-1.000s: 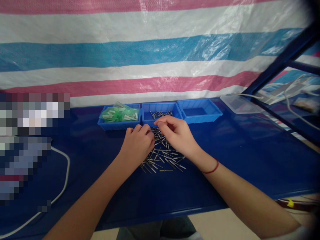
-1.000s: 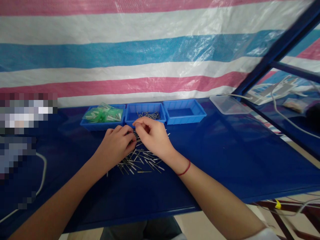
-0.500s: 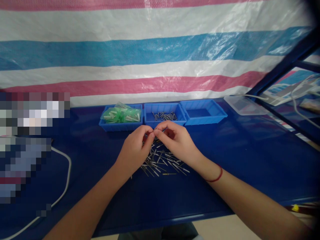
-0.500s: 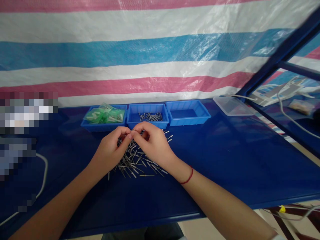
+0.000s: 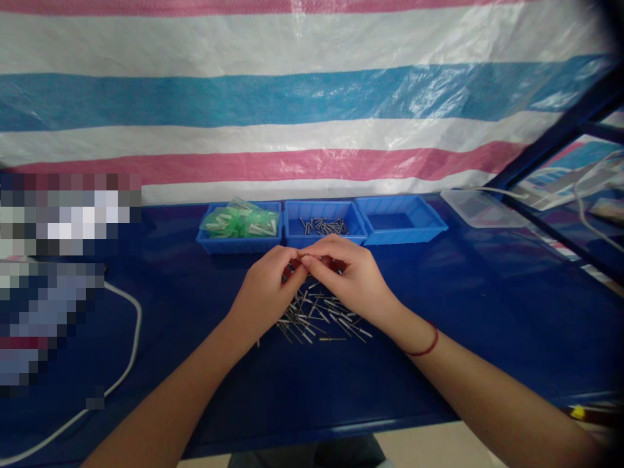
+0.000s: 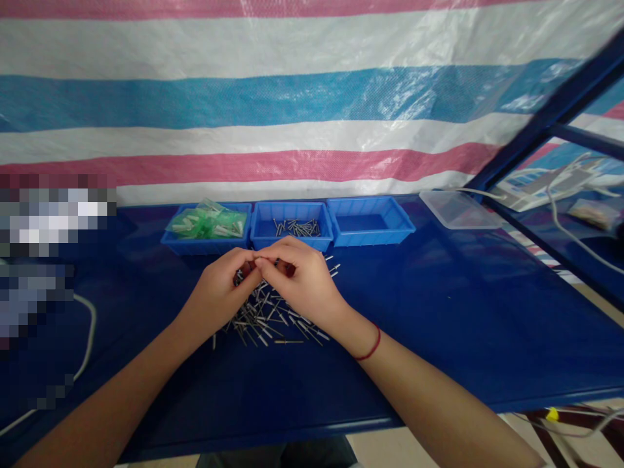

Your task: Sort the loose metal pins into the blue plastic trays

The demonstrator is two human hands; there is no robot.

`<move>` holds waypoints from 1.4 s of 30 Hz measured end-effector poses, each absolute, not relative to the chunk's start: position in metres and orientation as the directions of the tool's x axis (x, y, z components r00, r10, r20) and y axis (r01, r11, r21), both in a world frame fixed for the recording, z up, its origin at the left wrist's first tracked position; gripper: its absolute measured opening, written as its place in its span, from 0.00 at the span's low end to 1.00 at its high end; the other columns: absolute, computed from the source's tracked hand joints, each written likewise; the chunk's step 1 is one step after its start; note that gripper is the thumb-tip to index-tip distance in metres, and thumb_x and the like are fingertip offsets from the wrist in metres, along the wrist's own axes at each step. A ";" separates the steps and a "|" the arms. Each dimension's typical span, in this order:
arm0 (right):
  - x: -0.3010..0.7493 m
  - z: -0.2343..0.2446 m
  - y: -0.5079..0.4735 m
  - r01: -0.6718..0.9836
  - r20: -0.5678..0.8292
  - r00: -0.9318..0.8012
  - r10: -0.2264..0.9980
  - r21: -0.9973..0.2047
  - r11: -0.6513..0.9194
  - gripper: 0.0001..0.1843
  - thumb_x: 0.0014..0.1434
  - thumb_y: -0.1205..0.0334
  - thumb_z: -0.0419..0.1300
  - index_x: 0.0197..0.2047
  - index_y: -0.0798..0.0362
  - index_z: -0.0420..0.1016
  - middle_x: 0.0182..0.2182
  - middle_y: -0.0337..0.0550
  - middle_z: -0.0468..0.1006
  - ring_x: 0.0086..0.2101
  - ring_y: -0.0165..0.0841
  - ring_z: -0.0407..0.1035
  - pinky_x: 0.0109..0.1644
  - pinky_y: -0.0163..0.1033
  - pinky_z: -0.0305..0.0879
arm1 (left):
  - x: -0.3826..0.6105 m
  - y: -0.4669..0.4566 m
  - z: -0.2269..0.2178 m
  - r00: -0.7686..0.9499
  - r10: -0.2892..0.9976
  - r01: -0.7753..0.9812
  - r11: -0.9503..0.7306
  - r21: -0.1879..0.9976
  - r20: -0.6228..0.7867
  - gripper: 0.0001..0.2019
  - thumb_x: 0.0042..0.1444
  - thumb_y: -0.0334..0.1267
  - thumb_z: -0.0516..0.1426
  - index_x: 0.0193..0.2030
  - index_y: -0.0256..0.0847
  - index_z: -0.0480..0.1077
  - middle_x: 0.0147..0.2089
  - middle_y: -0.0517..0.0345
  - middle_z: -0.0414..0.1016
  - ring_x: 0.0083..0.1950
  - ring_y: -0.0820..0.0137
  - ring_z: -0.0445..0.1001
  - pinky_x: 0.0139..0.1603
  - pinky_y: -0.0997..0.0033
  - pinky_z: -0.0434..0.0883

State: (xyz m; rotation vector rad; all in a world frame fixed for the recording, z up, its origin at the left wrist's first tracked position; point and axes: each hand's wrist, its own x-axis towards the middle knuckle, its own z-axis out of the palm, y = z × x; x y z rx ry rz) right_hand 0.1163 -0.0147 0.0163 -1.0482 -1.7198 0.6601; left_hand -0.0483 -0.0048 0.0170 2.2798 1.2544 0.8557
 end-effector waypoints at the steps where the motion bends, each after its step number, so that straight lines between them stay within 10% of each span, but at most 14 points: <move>1: 0.116 0.017 -0.015 0.346 0.466 -0.161 0.870 -0.799 0.492 0.08 0.59 0.63 0.59 0.40 0.52 0.79 0.33 0.44 0.77 0.29 0.29 0.68 0.29 0.36 0.62 | -0.049 -0.004 0.016 0.405 0.856 0.609 -0.515 0.604 0.322 0.08 0.63 0.39 0.53 0.38 0.40 0.70 0.34 0.60 0.71 0.34 0.72 0.70 0.34 0.73 0.65; 21: 0.125 0.017 -0.007 0.467 0.547 -0.330 0.769 -0.613 0.637 0.11 0.64 0.66 0.52 0.42 0.53 0.75 0.38 0.47 0.77 0.39 0.34 0.71 0.44 0.40 0.67 | -0.058 -0.002 0.028 0.383 0.796 0.632 -0.596 0.495 0.469 0.03 0.59 0.36 0.56 0.35 0.40 0.66 0.34 0.61 0.70 0.36 0.73 0.70 0.38 0.74 0.67; 32: 0.131 0.008 0.006 0.180 0.217 0.066 0.974 -0.963 0.202 0.17 0.60 0.50 0.56 0.39 0.56 0.74 0.21 0.35 0.67 0.18 0.24 0.57 0.21 0.32 0.53 | -0.056 -0.003 0.027 0.393 0.817 0.646 -0.572 0.505 0.422 0.16 0.60 0.43 0.55 0.53 0.39 0.66 0.36 0.59 0.73 0.35 0.71 0.71 0.38 0.71 0.68; 42: 0.132 0.010 0.010 0.034 0.134 0.110 0.985 -0.991 0.131 0.15 0.59 0.52 0.56 0.38 0.56 0.75 0.21 0.34 0.67 0.16 0.22 0.54 0.18 0.32 0.48 | -0.052 -0.007 0.018 0.637 0.733 0.691 -0.680 0.245 0.239 0.08 0.59 0.40 0.57 0.32 0.42 0.75 0.33 0.59 0.75 0.39 0.66 0.69 0.42 0.62 0.57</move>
